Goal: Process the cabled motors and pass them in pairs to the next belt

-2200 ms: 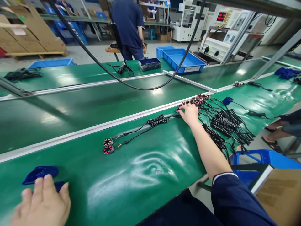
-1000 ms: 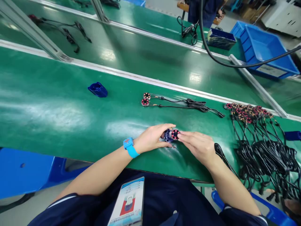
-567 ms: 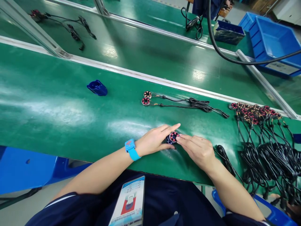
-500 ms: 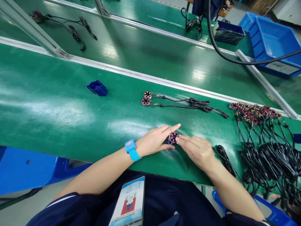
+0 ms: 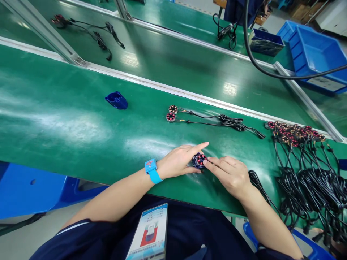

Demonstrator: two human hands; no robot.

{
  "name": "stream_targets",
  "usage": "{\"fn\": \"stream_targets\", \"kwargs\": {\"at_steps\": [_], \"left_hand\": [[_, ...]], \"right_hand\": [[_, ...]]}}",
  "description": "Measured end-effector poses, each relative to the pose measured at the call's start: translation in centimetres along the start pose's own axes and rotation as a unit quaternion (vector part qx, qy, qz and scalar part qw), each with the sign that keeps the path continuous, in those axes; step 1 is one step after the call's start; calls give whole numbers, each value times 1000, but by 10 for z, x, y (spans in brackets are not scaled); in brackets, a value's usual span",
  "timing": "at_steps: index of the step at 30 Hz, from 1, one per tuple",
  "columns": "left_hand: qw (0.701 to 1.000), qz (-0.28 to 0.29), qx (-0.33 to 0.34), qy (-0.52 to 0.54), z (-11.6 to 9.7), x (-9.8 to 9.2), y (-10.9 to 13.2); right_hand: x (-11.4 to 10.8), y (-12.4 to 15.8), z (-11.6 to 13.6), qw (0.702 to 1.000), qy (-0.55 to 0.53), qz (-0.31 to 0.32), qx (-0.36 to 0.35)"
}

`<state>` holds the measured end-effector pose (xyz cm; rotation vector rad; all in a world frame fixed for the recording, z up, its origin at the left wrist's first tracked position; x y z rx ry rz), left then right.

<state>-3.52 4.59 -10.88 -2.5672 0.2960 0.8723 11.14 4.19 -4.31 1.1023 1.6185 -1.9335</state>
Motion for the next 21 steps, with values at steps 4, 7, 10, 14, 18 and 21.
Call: {"fn": "stream_targets", "kwargs": {"at_steps": [4,7,10,14,18,21], "left_hand": [[1000,8,-12,-22,1,-1,-1],[999,12,-19,-28,0,-2,-1],[999,15,-18,-32,-2,-3,-2],[998,21,-16,-49,-4,-4,-3],[999,0,-17,-50,-2,-5,-3],[999,-28,-12,-34,0,-8,-2]], "right_hand": [[-4,0,5,999,32,-5,-37],[-4,1,5,999,30,-7,-37],[0,0,2,999,26,1,-24],[6,0,-4,999,-4,41,15],[11,12,-22,982,-32,146,118],[8,22,-38,961,-25,193,195]]}}
Point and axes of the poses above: each hand's wrist, its own y-axis away from the middle knuckle, its own x-axis out of the palm, z = x × y, the point moved 7 cm from there along -y, towards the middle knuckle, and after that the axes turned 11 degrees about -z, right-handed, at the moved point
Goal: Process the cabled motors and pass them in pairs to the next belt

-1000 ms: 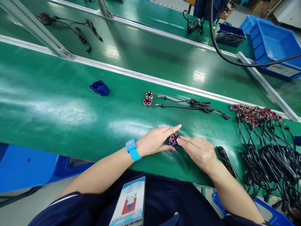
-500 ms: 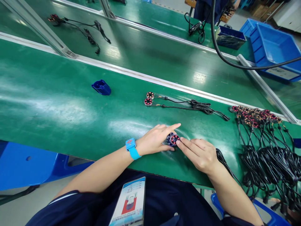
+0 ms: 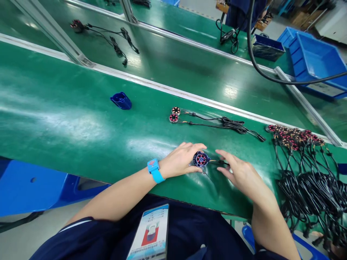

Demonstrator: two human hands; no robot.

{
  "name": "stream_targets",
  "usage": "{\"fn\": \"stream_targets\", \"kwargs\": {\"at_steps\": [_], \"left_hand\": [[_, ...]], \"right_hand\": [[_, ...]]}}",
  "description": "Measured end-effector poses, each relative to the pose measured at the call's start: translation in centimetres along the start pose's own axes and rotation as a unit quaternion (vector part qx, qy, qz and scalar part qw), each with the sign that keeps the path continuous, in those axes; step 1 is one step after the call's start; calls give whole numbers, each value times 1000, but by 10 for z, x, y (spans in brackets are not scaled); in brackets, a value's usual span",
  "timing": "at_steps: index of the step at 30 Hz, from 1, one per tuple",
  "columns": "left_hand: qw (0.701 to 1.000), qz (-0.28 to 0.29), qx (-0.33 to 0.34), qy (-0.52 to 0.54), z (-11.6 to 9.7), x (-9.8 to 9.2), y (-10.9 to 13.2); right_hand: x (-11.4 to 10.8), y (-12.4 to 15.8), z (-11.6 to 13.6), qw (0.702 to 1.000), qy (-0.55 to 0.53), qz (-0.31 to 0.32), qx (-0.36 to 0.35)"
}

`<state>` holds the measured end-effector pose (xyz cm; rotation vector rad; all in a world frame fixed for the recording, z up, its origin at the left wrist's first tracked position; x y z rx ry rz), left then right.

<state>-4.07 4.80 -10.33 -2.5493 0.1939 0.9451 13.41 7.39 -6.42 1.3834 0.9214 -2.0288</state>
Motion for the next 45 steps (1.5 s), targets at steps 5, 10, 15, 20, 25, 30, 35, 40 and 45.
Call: {"fn": "stream_targets", "kwargs": {"at_steps": [5,10,15,20,25,30,35,40,45], "left_hand": [[997,-51,47,20,-8,-11,0],[995,-26,78,-63,-7,-10,0],[995,-34,68,-71,-1,-8,1],[999,-39,15,5,6,-6,0],[998,-27,-12,57,10,-7,-1],[997,6,-37,70,11,-4,1],[998,10,-23,60,9,-4,1],[1000,-6,-10,28,7,-7,-1],[999,-28,6,31,6,-8,1]], "right_hand": [[-15,-15,11,998,8,-59,-17],[-10,-42,28,985,98,-92,-108],[1,-49,17,993,34,-50,-102],[3,-41,15,989,-63,-117,-63],[15,-36,25,984,-13,-132,-119],[19,-34,28,978,1,-126,-165],[25,-37,31,984,25,-89,-149],[23,-39,24,991,-36,-46,-116],[10,-37,-3,985,-158,-60,-29]]}}
Point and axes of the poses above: each hand's wrist, its own y-axis away from the middle knuckle, its own x-axis out of the palm, z = x × y, the point moved 7 cm from there along -y, towards the middle knuckle, and after that the axes turned 11 degrees about -z, right-handed, at the moved point
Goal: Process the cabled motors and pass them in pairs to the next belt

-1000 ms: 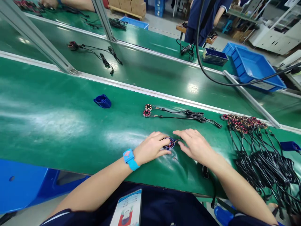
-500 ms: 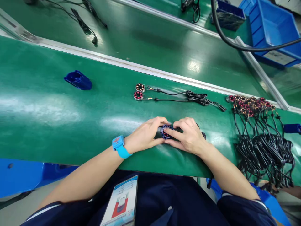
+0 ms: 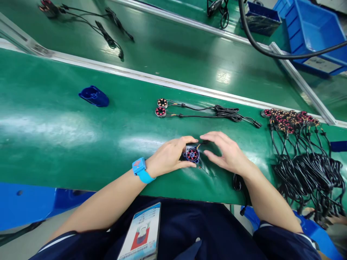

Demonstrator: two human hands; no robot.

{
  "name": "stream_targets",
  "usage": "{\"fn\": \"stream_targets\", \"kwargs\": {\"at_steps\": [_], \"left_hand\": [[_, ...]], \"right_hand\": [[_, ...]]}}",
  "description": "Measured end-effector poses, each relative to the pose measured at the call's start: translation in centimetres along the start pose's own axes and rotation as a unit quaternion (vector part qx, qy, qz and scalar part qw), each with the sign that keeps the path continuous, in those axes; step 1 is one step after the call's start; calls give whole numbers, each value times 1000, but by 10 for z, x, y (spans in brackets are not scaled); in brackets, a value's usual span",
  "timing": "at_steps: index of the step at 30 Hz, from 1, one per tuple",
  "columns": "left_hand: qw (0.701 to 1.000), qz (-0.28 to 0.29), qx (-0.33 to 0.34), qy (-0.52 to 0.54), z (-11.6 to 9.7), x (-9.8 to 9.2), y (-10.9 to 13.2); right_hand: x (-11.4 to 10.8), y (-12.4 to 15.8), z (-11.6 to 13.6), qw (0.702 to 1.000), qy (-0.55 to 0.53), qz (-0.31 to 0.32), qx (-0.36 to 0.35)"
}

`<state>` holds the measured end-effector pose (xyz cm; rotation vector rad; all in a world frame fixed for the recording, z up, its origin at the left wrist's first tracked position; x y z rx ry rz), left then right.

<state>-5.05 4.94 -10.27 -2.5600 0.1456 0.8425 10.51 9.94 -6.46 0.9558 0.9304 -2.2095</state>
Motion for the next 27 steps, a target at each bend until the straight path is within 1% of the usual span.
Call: {"fn": "stream_targets", "kwargs": {"at_steps": [3,5,7,10,12,16,19,21,24,27], "left_hand": [[998,9,40,37,-6,3,2],[996,16,70,46,-10,4,2],[996,26,82,39,-12,6,1],[997,33,68,18,-10,8,0],[998,28,55,14,-8,7,0],[999,19,48,15,-5,6,1],[998,29,45,-14,-5,8,1],[998,24,42,-39,-6,7,0],[994,-5,41,-98,-7,5,-2],[984,-34,36,-173,-8,2,-4]], "right_hand": [[-6,1,-8,998,-27,-46,32],[-5,1,-9,997,-38,-54,35],[-2,1,-8,997,-42,-53,29],[-4,0,-4,998,-27,-64,8],[-8,0,-3,997,-10,-73,1],[-12,1,-4,998,10,-69,9],[-11,1,-3,997,2,-71,30],[-9,2,-2,996,-12,-71,48],[-4,3,3,995,-30,-71,65],[4,5,8,993,-45,-74,81]]}}
Point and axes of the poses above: each hand's wrist, its own y-axis away from the middle knuckle, its own x-axis out of the palm, z = x × y, the point moved 7 cm from there along -y, towards the middle knuckle, and after that the axes turned 11 degrees about -z, right-handed, at the moved point
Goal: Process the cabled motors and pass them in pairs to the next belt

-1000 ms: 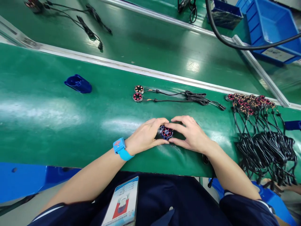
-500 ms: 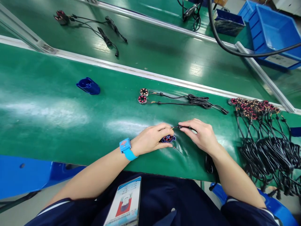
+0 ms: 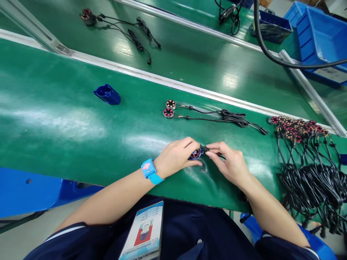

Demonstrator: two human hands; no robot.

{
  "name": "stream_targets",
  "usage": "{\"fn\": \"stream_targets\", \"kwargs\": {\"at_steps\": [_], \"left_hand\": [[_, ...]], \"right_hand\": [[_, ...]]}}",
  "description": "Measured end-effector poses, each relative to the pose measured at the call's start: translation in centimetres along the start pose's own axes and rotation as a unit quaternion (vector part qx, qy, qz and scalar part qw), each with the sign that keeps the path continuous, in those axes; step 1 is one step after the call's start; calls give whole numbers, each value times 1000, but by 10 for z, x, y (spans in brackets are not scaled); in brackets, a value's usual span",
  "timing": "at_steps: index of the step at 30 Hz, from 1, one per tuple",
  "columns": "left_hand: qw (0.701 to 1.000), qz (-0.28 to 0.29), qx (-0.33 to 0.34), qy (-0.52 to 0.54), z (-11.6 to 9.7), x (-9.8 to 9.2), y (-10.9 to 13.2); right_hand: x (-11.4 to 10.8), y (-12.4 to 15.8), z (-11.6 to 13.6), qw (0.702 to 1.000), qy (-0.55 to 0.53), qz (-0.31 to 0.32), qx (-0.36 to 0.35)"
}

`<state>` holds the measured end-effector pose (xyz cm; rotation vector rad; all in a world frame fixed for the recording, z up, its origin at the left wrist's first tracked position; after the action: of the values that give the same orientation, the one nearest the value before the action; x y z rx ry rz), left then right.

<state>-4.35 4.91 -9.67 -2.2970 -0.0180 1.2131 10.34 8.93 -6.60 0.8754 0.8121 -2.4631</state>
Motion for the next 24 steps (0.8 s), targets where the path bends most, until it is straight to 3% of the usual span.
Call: {"fn": "stream_targets", "kwargs": {"at_steps": [9,14,19,24], "left_hand": [[995,-29,-15,-93,2,-5,-5],[995,-18,-36,-88,3,-4,-6],[996,-2,-52,-79,3,-4,-6],[994,14,-75,-72,5,-1,-5]], "right_hand": [[20,7,11,999,-19,-33,-29],[21,9,24,988,54,-63,-132],[21,19,36,951,176,-37,-250],[24,25,54,897,302,-16,-322]]}}
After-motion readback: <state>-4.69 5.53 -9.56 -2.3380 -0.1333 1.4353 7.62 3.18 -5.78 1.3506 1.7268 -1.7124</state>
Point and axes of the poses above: each hand's wrist, its own y-axis away from the middle knuckle, its own x-axis out of the palm, z = x × y, the point moved 7 cm from there along -y, towards the middle knuckle, and after that the axes turned 11 degrees about -z, right-handed, at the moved point
